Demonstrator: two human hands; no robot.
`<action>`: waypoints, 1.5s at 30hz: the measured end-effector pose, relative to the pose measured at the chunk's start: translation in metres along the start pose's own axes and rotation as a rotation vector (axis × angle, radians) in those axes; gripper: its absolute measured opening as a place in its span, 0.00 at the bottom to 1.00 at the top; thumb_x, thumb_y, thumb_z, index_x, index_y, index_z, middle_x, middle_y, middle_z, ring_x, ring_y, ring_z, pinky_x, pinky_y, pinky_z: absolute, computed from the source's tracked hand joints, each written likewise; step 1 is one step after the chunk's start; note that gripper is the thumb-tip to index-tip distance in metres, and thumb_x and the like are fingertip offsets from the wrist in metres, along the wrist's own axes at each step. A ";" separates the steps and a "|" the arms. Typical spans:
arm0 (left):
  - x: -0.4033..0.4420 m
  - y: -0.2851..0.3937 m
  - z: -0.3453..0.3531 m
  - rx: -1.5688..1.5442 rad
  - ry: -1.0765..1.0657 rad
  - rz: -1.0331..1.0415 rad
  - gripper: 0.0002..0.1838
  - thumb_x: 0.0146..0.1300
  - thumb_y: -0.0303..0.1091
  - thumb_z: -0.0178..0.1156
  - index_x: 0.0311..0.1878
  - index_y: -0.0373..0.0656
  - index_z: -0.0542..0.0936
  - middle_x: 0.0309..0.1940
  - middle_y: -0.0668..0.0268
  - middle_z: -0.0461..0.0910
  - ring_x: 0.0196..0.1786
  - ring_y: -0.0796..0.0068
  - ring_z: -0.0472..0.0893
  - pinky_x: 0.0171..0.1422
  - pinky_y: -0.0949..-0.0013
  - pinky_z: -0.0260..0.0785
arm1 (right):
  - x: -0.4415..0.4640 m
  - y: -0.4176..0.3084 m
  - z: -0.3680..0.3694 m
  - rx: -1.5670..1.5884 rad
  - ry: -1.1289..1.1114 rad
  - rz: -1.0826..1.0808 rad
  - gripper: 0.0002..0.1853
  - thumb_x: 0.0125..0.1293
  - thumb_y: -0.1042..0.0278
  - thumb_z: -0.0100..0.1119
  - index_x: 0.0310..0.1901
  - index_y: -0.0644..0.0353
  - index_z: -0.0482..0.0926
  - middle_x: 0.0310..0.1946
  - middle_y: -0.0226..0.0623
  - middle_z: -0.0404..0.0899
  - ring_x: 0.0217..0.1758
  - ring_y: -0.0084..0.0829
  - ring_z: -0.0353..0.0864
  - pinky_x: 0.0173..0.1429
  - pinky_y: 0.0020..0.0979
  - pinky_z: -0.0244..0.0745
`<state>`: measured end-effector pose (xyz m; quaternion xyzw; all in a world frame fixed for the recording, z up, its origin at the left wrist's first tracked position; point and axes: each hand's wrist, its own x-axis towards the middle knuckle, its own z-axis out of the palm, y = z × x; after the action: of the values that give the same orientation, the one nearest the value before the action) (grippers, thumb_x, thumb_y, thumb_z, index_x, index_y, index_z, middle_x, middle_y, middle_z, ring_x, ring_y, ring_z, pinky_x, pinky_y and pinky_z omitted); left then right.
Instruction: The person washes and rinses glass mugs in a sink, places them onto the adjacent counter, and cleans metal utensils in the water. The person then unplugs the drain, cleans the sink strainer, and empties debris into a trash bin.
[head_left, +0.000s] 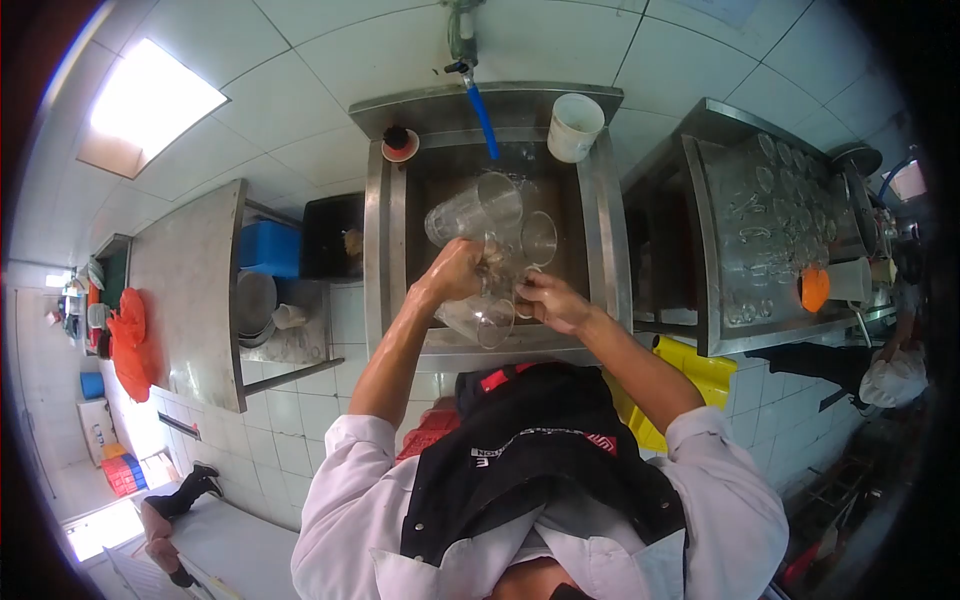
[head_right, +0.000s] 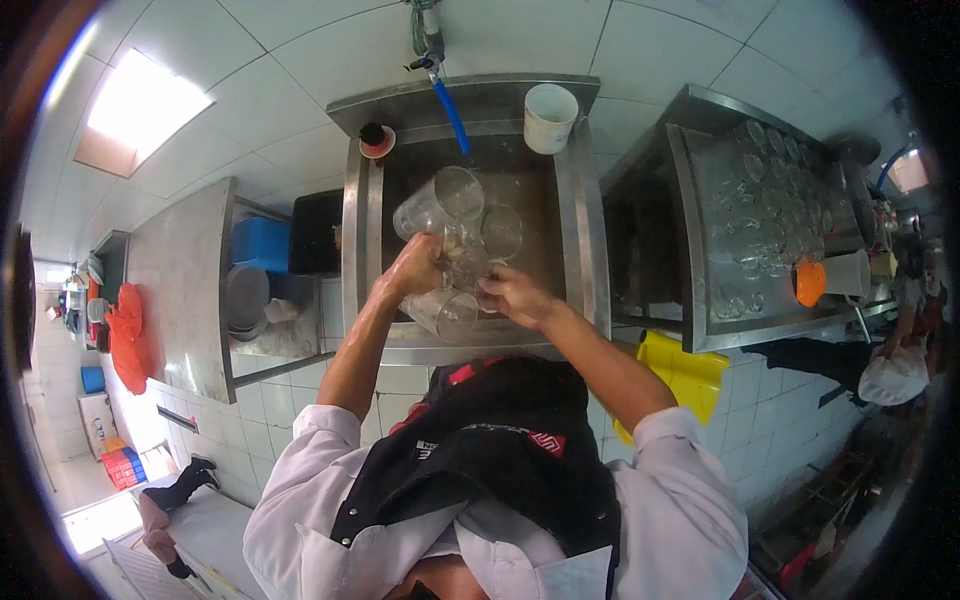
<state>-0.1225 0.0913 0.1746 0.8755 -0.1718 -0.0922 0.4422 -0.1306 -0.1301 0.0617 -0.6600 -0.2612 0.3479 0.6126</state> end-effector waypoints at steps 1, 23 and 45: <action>0.000 -0.004 0.000 -0.032 0.017 0.002 0.10 0.43 0.23 0.66 0.32 0.38 0.80 0.26 0.53 0.81 0.30 0.52 0.78 0.37 0.60 0.70 | -0.011 -0.028 0.002 -0.022 0.033 0.002 0.13 0.72 0.72 0.54 0.56 0.63 0.77 0.49 0.42 0.83 0.53 0.39 0.82 0.59 0.38 0.76; 0.006 -0.004 0.013 -0.203 -0.052 -0.025 0.12 0.45 0.20 0.67 0.26 0.39 0.72 0.21 0.71 0.68 0.30 0.82 0.65 0.34 0.70 0.64 | -0.002 -0.133 -0.018 -1.296 -0.741 0.205 0.18 0.65 0.75 0.52 0.56 0.58 0.80 0.52 0.49 0.82 0.56 0.48 0.82 0.56 0.42 0.77; -0.002 0.031 -0.009 -0.075 -0.168 -0.085 0.12 0.45 0.18 0.63 0.36 0.36 0.80 0.27 0.53 0.79 0.32 0.59 0.75 0.39 0.63 0.71 | 0.084 -0.037 -0.042 -0.070 -0.227 0.665 0.13 0.67 0.67 0.59 0.49 0.63 0.82 0.45 0.43 0.84 0.45 0.37 0.85 0.50 0.38 0.79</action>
<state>-0.1286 0.0819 0.2049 0.8540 -0.1674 -0.1905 0.4543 -0.0421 -0.0874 0.0871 -0.6866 -0.1099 0.5903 0.4100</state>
